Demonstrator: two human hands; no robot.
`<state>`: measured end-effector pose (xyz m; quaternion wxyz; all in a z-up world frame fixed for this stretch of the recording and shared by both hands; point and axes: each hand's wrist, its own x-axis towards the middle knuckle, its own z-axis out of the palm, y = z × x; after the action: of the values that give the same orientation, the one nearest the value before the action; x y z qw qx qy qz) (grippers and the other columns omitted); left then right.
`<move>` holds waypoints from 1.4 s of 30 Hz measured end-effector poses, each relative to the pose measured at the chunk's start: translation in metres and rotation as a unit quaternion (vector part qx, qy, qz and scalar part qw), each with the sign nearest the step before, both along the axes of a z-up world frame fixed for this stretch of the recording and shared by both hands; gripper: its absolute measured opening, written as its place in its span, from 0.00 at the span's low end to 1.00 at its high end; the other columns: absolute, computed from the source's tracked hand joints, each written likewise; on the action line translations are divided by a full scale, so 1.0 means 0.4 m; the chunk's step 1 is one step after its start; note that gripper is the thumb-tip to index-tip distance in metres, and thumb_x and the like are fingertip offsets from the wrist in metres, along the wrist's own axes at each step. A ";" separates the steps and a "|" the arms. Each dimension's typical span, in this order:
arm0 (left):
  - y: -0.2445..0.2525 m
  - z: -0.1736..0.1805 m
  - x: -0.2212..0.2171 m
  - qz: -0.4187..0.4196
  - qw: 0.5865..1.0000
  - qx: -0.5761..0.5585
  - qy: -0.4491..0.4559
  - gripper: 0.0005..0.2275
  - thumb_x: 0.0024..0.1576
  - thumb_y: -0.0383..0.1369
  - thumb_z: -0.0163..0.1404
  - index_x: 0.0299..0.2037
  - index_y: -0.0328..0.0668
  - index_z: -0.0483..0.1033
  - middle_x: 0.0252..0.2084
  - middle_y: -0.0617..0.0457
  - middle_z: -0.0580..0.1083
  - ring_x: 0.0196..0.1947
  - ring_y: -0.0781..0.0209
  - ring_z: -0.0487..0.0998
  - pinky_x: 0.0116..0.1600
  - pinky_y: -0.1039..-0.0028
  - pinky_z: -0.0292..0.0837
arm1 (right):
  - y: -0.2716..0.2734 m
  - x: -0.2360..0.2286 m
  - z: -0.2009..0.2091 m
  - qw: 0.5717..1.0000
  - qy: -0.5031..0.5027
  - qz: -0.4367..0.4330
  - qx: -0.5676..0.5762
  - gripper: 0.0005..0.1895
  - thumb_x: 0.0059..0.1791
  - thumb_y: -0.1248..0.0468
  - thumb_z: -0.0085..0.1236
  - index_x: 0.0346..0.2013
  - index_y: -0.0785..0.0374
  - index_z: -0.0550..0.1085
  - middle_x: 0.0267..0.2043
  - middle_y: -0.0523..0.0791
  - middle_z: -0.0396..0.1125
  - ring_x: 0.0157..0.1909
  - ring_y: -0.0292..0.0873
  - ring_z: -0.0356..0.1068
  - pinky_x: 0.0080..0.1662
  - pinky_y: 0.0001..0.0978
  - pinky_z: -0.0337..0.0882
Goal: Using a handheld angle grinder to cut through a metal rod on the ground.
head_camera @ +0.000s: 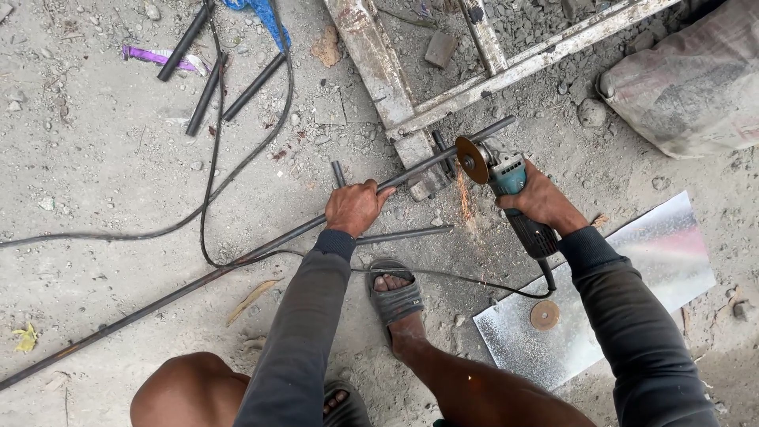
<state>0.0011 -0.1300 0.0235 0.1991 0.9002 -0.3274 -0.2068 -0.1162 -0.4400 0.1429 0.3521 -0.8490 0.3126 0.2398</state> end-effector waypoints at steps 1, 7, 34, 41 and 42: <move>0.000 0.002 0.000 -0.001 1.000 0.000 0.000 0.25 0.66 0.54 0.33 0.33 0.42 0.74 0.28 0.40 0.80 0.33 0.41 0.84 0.40 0.54 0.79 | 0.003 0.005 0.002 1.000 0.000 -0.001 0.000 0.39 0.37 0.62 0.71 0.58 0.69 0.64 0.45 0.61 0.68 0.51 0.64 0.69 0.52 0.57 0.68; 0.000 -0.017 -0.003 0.004 1.000 0.001 -0.003 0.26 0.66 0.55 0.33 0.33 0.43 0.73 0.28 0.40 0.80 0.33 0.41 0.84 0.39 0.54 0.79 | -0.010 0.011 -0.029 1.000 -0.006 0.005 -0.009 0.43 0.34 0.57 0.72 0.60 0.66 0.64 0.47 0.61 0.68 0.54 0.65 0.69 0.53 0.58 0.68; -0.001 0.012 0.001 0.002 1.000 0.007 0.010 0.26 0.67 0.54 0.32 0.33 0.42 0.74 0.28 0.39 0.80 0.33 0.41 0.85 0.40 0.55 0.79 | -0.001 0.003 -0.022 1.000 -0.017 -0.010 -0.003 0.38 0.34 0.60 0.71 0.56 0.66 0.66 0.43 0.61 0.67 0.50 0.62 0.69 0.50 0.56 0.68; 0.003 0.017 0.001 -0.002 1.000 0.006 0.000 0.26 0.67 0.55 0.32 0.33 0.42 0.74 0.28 0.41 0.80 0.33 0.43 0.85 0.39 0.57 0.80 | 0.000 0.001 -0.023 1.000 -0.016 -0.015 -0.002 0.38 0.35 0.62 0.71 0.57 0.68 0.65 0.43 0.63 0.68 0.50 0.65 0.69 0.51 0.57 0.69; 0.002 0.019 0.002 -0.003 1.000 0.007 0.000 0.27 0.67 0.55 0.31 0.33 0.43 0.74 0.27 0.41 0.80 0.32 0.43 0.85 0.39 0.57 0.80 | -0.006 0.003 -0.025 1.000 -0.020 -0.014 -0.006 0.38 0.36 0.62 0.71 0.57 0.68 0.66 0.43 0.62 0.69 0.49 0.64 0.70 0.51 0.56 0.69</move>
<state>0.0017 -0.1293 0.0309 0.1923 0.9006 -0.3283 -0.2101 -0.1150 -0.4425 0.1328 0.3566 -0.8513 0.3186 0.2159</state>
